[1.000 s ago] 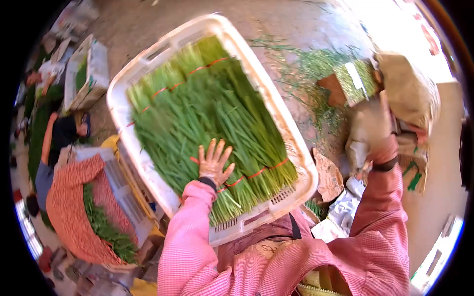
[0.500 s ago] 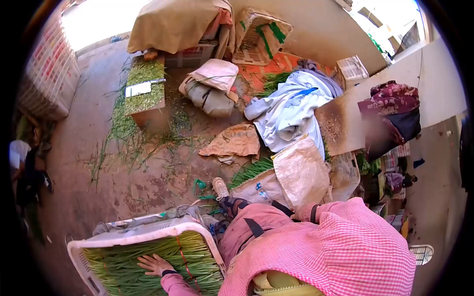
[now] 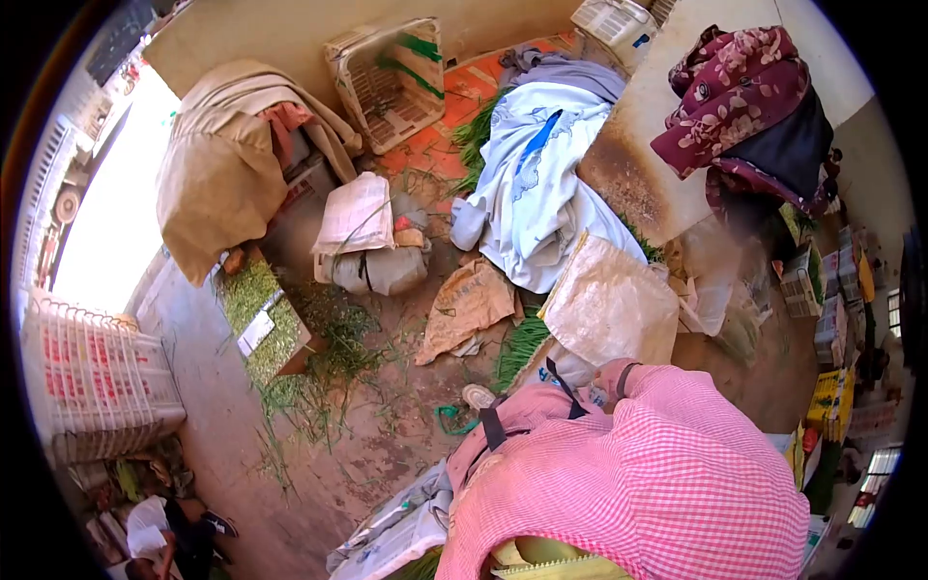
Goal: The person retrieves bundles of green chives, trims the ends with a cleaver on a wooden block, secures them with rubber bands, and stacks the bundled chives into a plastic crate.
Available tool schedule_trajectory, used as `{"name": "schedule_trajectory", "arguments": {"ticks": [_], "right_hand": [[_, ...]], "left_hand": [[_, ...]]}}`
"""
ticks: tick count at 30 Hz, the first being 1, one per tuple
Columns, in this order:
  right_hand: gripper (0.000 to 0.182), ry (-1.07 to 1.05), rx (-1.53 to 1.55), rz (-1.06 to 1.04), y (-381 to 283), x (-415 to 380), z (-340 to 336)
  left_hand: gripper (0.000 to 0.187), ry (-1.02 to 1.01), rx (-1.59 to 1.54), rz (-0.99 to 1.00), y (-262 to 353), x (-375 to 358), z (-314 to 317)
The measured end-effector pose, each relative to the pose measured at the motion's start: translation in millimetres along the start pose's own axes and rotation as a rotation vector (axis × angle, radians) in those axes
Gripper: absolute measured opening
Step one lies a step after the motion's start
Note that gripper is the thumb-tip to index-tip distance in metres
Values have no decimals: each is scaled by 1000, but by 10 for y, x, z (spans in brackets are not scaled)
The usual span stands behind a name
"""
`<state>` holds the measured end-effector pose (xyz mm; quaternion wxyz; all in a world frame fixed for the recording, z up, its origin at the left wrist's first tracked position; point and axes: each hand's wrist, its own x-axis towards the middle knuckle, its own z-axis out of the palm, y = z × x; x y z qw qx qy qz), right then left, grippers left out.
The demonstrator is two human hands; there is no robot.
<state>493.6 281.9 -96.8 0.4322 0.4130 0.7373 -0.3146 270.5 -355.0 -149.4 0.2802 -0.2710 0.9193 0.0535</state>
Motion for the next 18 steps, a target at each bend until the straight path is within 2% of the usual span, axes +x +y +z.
{"name": "schedule_trajectory", "arguments": {"ticks": [5, 9, 10, 11, 13, 14, 16, 18], "right_hand": [[41, 175, 54, -82, -352, 270, -398], [41, 205, 506, -117, -599, 632, -679], [41, 207, 521, -121, -672, 634, -781], [40, 248, 453, -103, -751, 576, -934], [39, 350, 350, -123, -759, 692, -1014], [39, 358, 365, -118, -688, 845, -933], [41, 316, 477, -22, -581, 1207, -783], [41, 248, 537, 60, -512, 1372, -555]], "left_hand": [[61, 69, -487, 18, 801, 3, -452], [63, 122, -726, 271, 1815, 219, -1021], [66, 128, -774, 369, 2147, 264, -1162], [66, 130, -769, 384, 2436, 367, -1267], [60, -14, -841, 578, 2955, 566, -1422], [60, -19, -835, 595, 3172, 614, -1470], [55, -228, -830, 580, 3749, 681, -1525], [49, -266, -789, 555, 4183, 705, -1409]]}}
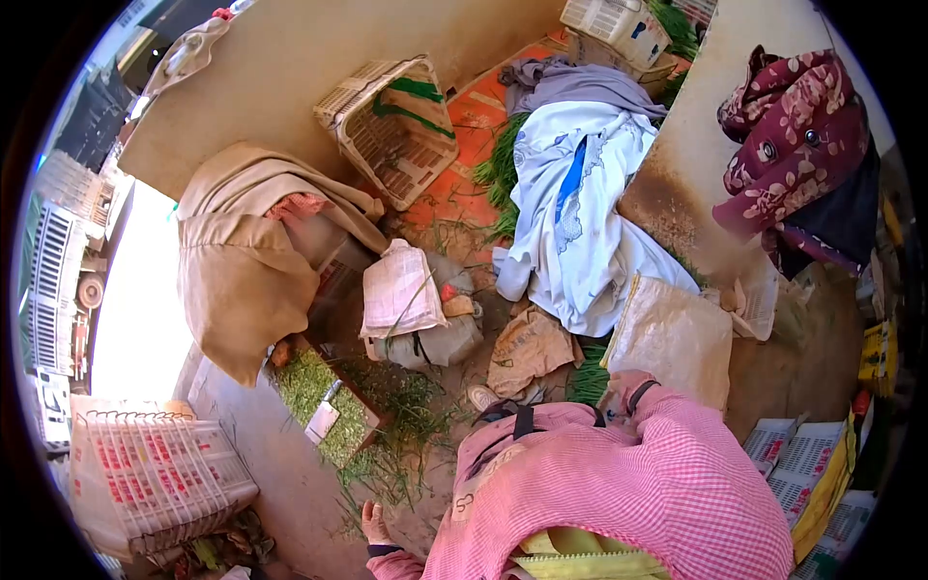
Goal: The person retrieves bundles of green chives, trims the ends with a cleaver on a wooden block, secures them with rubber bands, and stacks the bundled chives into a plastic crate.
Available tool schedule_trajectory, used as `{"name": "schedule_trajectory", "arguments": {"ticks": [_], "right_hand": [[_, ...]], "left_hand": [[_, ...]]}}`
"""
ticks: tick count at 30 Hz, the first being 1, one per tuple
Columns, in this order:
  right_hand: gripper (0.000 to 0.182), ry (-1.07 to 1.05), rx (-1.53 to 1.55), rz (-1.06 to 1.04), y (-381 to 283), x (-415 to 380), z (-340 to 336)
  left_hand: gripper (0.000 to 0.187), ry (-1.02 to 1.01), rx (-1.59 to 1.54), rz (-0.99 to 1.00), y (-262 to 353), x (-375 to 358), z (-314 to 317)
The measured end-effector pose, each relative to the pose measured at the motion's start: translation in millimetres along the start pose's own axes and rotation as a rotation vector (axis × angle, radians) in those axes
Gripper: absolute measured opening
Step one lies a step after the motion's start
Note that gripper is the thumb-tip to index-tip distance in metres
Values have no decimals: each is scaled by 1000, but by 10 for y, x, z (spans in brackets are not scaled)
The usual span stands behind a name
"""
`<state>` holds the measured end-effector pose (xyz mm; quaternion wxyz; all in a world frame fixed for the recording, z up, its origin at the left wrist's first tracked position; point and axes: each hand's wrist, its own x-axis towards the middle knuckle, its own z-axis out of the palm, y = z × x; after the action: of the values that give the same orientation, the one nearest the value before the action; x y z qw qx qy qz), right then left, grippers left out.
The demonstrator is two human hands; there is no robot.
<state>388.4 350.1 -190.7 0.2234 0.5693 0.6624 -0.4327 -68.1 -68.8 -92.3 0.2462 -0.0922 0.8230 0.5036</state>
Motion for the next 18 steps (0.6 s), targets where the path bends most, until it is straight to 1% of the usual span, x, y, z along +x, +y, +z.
{"name": "schedule_trajectory", "arguments": {"ticks": [2, 3, 4, 6, 8, 9, 10, 11, 12, 13, 14, 16, 17, 18], "right_hand": [[42, -67, 17, 65, 75, -4, 150], [42, -100, 19, 88, 81, -17, 204], [42, -132, 18, 97, 99, -28, 200], [43, -183, 9, 93, 97, -35, 192], [43, -186, -12, 48, 81, 72, 209], [44, -175, -45, -7, 42, 173, 185], [44, -177, 82, 182, -421, 28, -121], [46, -196, -18, 179, -733, -10, -353], [46, -185, -9, 192, -950, 67, -460], [47, -173, -91, 173, -1125, 150, -583], [48, -153, -168, 166, -1263, 265, -723], [49, -251, -458, 78, -1519, 657, -928], [49, -235, -445, 98, -1672, 840, -1091], [48, -287, -442, 87, -1864, 1058, -1277]], "left_hand": [[48, -207, 118, -157, 110, 217, 320], [50, -266, 244, -141, 269, 201, 499], [50, -266, 245, -147, 267, 266, 580], [53, -449, 231, -162, 272, 404, 727], [54, -470, 285, -204, 370, 446, 849], [54, -477, 325, -238, 441, 467, 934], [54, -483, 364, -270, 502, 524, 1012], [54, -493, 369, -306, 439, 632, 1036], [54, -458, 313, -342, 301, 758, 1030], [55, -441, 258, -373, 157, 925, 1057], [56, -436, 307, -393, 145, 1067, 1124], [56, -438, 361, -451, 269, 1345, 1487], [56, -434, 376, -478, 359, 1480, 1727], [57, -435, 386, -486, 496, 1610, 2001]]}}
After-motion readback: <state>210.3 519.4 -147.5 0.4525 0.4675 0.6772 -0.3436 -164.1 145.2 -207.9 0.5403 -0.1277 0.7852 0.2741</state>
